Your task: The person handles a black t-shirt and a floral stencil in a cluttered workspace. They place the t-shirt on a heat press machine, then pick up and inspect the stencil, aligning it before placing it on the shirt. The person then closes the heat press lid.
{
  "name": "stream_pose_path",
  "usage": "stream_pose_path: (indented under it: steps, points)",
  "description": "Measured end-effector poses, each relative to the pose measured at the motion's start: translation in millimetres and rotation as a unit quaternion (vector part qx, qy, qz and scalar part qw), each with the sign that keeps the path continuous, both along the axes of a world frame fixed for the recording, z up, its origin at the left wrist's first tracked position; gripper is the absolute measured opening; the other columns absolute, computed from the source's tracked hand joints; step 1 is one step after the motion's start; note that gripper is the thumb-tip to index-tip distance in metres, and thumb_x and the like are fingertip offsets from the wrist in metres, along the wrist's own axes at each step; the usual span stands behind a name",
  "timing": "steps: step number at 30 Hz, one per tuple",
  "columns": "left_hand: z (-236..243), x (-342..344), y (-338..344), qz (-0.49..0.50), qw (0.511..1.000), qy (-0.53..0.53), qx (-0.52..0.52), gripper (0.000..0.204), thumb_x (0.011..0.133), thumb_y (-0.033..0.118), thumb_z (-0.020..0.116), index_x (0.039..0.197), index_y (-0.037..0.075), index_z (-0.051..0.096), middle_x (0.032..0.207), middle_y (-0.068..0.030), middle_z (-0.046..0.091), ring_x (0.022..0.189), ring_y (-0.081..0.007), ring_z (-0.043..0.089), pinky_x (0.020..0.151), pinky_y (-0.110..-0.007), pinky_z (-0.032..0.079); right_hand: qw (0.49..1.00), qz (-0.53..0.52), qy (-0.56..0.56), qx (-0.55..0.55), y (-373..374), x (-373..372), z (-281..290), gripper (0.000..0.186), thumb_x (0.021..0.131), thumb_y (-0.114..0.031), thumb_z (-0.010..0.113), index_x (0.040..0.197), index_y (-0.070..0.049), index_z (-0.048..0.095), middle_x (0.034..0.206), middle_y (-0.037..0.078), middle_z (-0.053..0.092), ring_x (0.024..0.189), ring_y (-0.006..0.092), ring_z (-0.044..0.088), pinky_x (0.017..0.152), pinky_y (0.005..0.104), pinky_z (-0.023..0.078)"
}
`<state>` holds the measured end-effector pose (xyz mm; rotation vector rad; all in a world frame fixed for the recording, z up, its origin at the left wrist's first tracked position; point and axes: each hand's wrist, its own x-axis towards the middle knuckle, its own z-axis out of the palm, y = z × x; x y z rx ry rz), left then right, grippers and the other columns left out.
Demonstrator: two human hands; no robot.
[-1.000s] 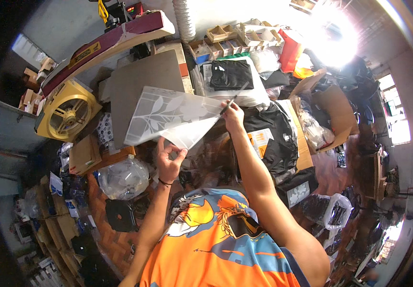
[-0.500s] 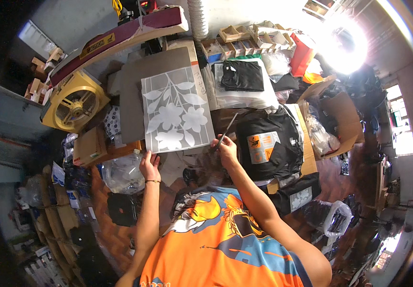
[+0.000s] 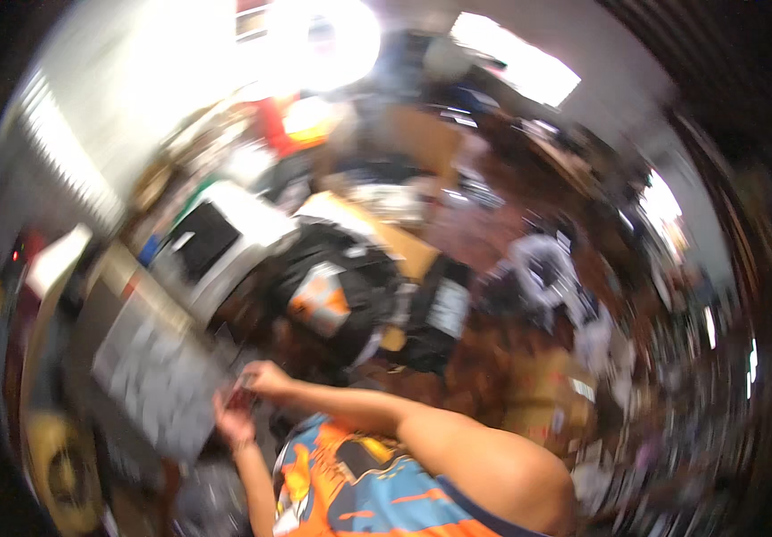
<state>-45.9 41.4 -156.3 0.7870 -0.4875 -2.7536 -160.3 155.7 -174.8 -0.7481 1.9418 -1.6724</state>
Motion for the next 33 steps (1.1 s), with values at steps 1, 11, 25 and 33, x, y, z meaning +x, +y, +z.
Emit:
stream_pose_path:
  steps: [1, 11, 25, 33]
  points:
    - [-17, 9, -13, -0.013, 1.0, -0.02, 0.01, 0.045, 0.099, 0.043, 0.049, 0.1, 0.002, 0.069, 0.101, -0.0164, 0.072, 0.092, -0.0259, 0.069, 0.088, -0.039, 0.054, 0.993, 0.01, -0.121, 0.011, -2, 4, 12, 0.02, 0.079, -0.012, 0.064, 0.095, -0.003, 0.07, 0.082, 0.01, 0.068, 0.073, 0.0175, 0.061, 0.067, 0.0356, 0.052]
    - [-37, 6, -39, -0.026, 0.986, -0.167, 0.01, 0.023, 0.091, 0.033, 0.068, 0.089, 0.01, 0.07, 0.076, 0.0003, 0.069, 0.065, -0.0131, 0.062, 0.059, -0.029, 0.052, 0.995, -0.023, -0.099, 0.01, 51, 11, 12, 0.049, 0.076, -0.037, 0.078, 0.107, -0.001, 0.066, 0.084, 0.009, 0.07, 0.073, 0.0192, 0.065, 0.063, 0.0348, 0.051]
    - [5, -68, 46, -0.021, 0.993, -0.096, 0.066, 0.033, 0.096, 0.042, 0.056, 0.082, 0.014, 0.065, 0.074, -0.0018, 0.067, 0.059, -0.0151, 0.057, 0.058, -0.034, 0.049, 0.991, 0.039, -0.091, -0.093, 41, -11, -40, 0.031, 0.096, -0.032, 0.055, 0.096, -0.004, 0.067, 0.066, 0.004, 0.062, 0.053, 0.0141, 0.061, 0.05, 0.0315, 0.052]
    - [-63, 14, -30, -0.083, 0.993, -0.085, -0.008, 0.036, 0.096, 0.04, 0.06, 0.077, 0.01, 0.059, 0.066, 0.0021, 0.056, 0.06, -0.0111, 0.052, 0.058, -0.027, 0.048, 0.94, 0.035, -0.338, -0.032, 52, 10, -1, 0.034, 0.09, -0.036, 0.065, 0.103, -0.005, 0.067, 0.071, 0.003, 0.063, 0.063, 0.012, 0.059, 0.056, 0.0301, 0.049]
